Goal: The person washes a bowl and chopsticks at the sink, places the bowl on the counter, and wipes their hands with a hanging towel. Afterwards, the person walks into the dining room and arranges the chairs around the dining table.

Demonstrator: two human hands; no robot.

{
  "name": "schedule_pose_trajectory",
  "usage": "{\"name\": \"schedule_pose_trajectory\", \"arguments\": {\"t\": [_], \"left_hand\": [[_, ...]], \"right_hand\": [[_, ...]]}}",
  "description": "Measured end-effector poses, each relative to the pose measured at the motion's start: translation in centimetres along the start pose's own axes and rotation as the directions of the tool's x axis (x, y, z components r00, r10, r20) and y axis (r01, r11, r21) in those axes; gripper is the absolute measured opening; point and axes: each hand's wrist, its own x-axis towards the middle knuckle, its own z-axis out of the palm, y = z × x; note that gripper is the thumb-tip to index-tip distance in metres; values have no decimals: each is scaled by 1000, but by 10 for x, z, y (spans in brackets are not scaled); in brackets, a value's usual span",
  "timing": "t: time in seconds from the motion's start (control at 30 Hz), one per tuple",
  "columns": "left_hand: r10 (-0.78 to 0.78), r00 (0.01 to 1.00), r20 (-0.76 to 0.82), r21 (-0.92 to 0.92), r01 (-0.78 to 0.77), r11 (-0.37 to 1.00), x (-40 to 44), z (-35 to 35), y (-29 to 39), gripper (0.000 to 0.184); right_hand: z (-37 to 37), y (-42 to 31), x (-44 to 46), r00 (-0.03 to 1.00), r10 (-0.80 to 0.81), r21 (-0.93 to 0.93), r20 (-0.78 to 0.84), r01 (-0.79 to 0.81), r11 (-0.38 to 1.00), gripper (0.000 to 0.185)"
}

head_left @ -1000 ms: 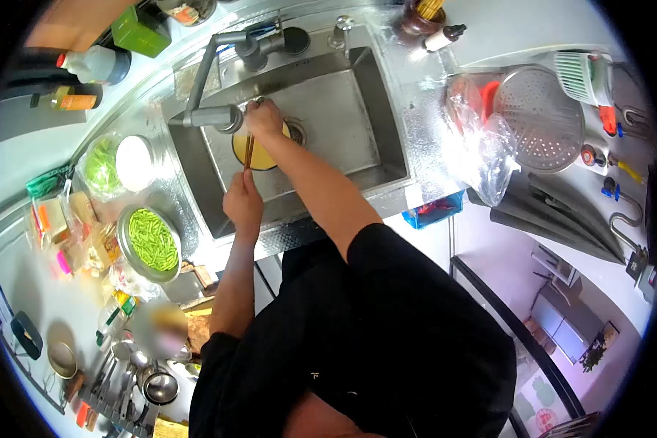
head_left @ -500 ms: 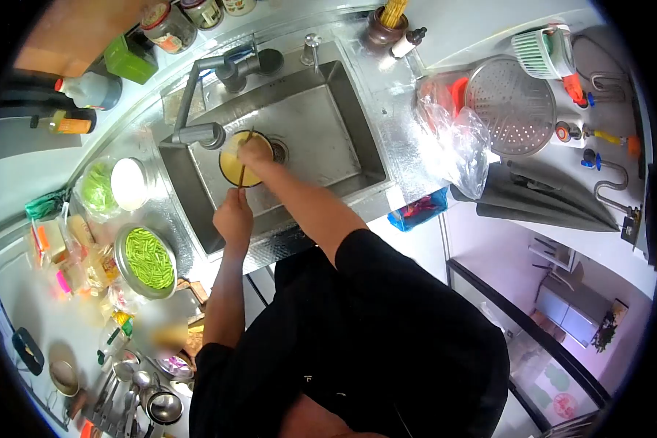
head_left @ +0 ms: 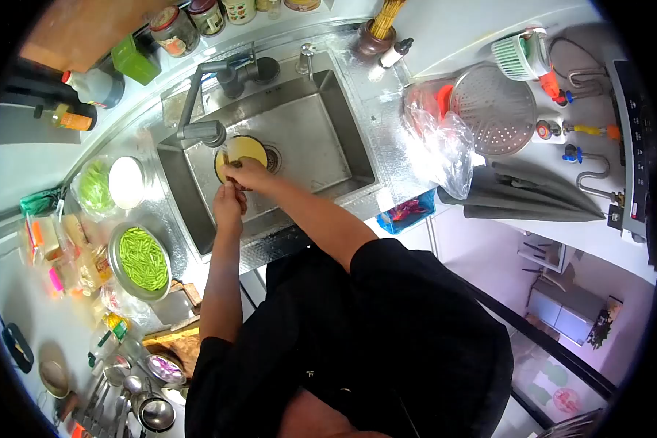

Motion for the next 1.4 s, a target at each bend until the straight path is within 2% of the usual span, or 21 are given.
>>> {"name": "schedule_pose_trajectory", "arguments": {"t": [0.07, 0.17, 0.2, 0.3, 0.37, 0.43, 0.5, 0.6, 0.63, 0.7, 0.77, 0.8, 0.83, 0.87, 0.93, 0.97, 1.07, 1.2, 1.27, 1.33, 1.4], "left_hand": [[-45, 994, 98, -450, 84, 889, 27, -1, -15, 27], [-170, 982, 85, -653, 183, 735, 34, 20, -4, 28], [-164, 970, 179, -684, 243, 688, 39, 20, -3, 27], [-198, 945, 258, -703, 325, 633, 49, 38, 0, 27], [-144, 943, 299, -763, 327, 558, 50, 51, 6, 26], [-94, 938, 333, -807, 335, 486, 42, 57, 11, 26], [-76, 881, 467, -772, 448, 451, 30, 55, 24, 25], [26, 866, 499, -813, 457, 361, 25, 55, 25, 23], [24, 882, 471, -839, 439, 321, 35, 56, 14, 23], [85, 919, 384, -831, 303, 467, 74, 58, -5, 21], [65, 912, 405, -872, 364, 326, 93, 45, 6, 21], [-42, 948, 314, -900, 312, 304, 104, 40, 22, 22], [-156, 961, 230, -919, 267, 289, 112, 35, 33, 23], [-170, 961, 216, -936, 254, 246, 119, 33, 34, 23], [-8, 954, 299, -914, 289, 284, 132, 34, 32, 23], [-17, 958, 286, -927, 281, 247, 139, 36, 32, 23], [-192, 939, 286, -945, 310, 104, 173, 60, 27, 30], [-166, 917, 364, -913, 386, 130, 157, 52, 30, 32], [-190, 919, 346, -923, 370, 110, 150, 52, 32, 32], [-211, 922, 325, -930, 352, 103, 154, 52, 26, 31], [-108, 943, 315, -947, 320, 36, 155, 51, 14, 24]], "right_hand": [[1, 2, -26, 955, -97, -134, -280, 61, 989, 54], [-17, 3, -45, 941, -91, -348, -326, -30, 937, 49], [-25, 1, -51, 940, -96, -361, -329, -31, 932, 49], [-37, -6, -63, 918, -230, -406, -322, 86, 910, 42], [-41, -8, -63, 928, -308, -473, -208, 180, 863, 37], [-50, -23, -70, 943, -287, -541, -169, 154, 827, 34], [-54, -28, -64, 956, -263, -604, -126, 136, 785, 32], [-58, -19, -41, 960, -273, -763, -65, 129, 634, 30], [-60, -21, -40, 960, -277, -746, -48, 150, 648, 32], [-63, -23, -41, 962, -269, -749, 42, 208, 629, 34], [-70, -27, -48, 928, -284, -755, 240, 362, 546, 32], [-69, -33, -54, 921, -255, -764, 295, 388, 516, 32], [-65, -41, -66, 980, -89, -595, 180, 181, 783, 31], [-63, -47, -73, 989, 121, -356, 91, -81, 931, 30], [-65, -53, -75, 986, 136, -381, 97, -89, 920, 28], [-65, -55, -76, 988, 129, -357, 81, -92, 929, 26], [-62, -82, -86, 990, 129, -439, 56, -91, 894, 26], [-66, -89, -88, 982, 188, -693, 30, -116, 712, 29], [-67, -89, -92, 995, 33, -881, 92, 66, 469, 32], [-71, -83, -90, 991, 35, -885, 128, 98, 454, 32], [-75, -76, -95, 985, 45, -888, 166, 130, 440, 32]]}}
